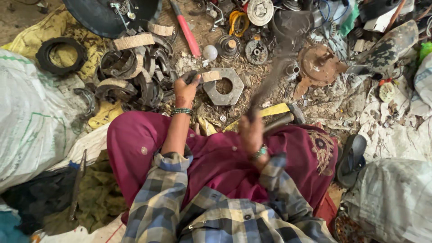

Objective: The person sits on the floor and repeatedly strikes a metal part with a hammer. They adjust the part's position on a metal anvil-like base and continue hammering throughout the clip.

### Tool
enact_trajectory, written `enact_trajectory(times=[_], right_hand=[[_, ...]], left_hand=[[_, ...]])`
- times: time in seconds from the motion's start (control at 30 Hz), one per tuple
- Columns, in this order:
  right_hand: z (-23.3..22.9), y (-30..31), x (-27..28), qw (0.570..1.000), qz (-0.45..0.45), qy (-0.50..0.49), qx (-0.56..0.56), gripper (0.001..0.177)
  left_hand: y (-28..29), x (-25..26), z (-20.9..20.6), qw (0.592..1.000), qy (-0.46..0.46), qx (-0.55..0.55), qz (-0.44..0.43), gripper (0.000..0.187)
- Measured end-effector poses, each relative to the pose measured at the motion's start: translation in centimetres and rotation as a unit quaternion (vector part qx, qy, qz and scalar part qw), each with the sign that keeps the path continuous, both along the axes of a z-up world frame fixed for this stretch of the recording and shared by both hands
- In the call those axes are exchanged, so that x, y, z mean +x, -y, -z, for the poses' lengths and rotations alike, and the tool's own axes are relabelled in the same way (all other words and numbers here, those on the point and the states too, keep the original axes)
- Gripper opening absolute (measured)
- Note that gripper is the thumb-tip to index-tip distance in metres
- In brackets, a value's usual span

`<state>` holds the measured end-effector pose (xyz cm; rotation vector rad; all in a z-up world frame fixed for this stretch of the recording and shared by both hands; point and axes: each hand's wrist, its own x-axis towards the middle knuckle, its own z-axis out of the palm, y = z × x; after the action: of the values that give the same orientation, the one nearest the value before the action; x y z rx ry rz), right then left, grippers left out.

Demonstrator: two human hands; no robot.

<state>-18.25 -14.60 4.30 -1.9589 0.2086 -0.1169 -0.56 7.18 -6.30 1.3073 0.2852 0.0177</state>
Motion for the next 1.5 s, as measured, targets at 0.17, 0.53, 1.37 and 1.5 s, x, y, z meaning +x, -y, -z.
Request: enact_trajectory(times=[0.17,0.53,1.37,1.5], right_hand=[[3.7,-0.6,0.2,0.957,-0.098,-0.029,-0.271,0.037],[-3.2,-0.1,0.6,0.985,0.013,0.156,0.069,0.022],[4.2,-1.4,0.4,0.951,-0.102,0.029,-0.291,0.037],[-1.5,-0.6,0.0,0.981,-0.023,-0.090,-0.171,0.027]], left_hand=[[0.2,0.6,-0.3,1.000,0.018,0.007,-0.011,0.034],[0.2,-0.2,-2.1,0.992,0.019,0.118,-0.045,0.037],[-1.0,1.4,2.5,0.999,0.034,0.026,-0.015,0.050],[-1.1,1.0,1.2,0.997,-0.006,0.081,-0.012,0.050]])
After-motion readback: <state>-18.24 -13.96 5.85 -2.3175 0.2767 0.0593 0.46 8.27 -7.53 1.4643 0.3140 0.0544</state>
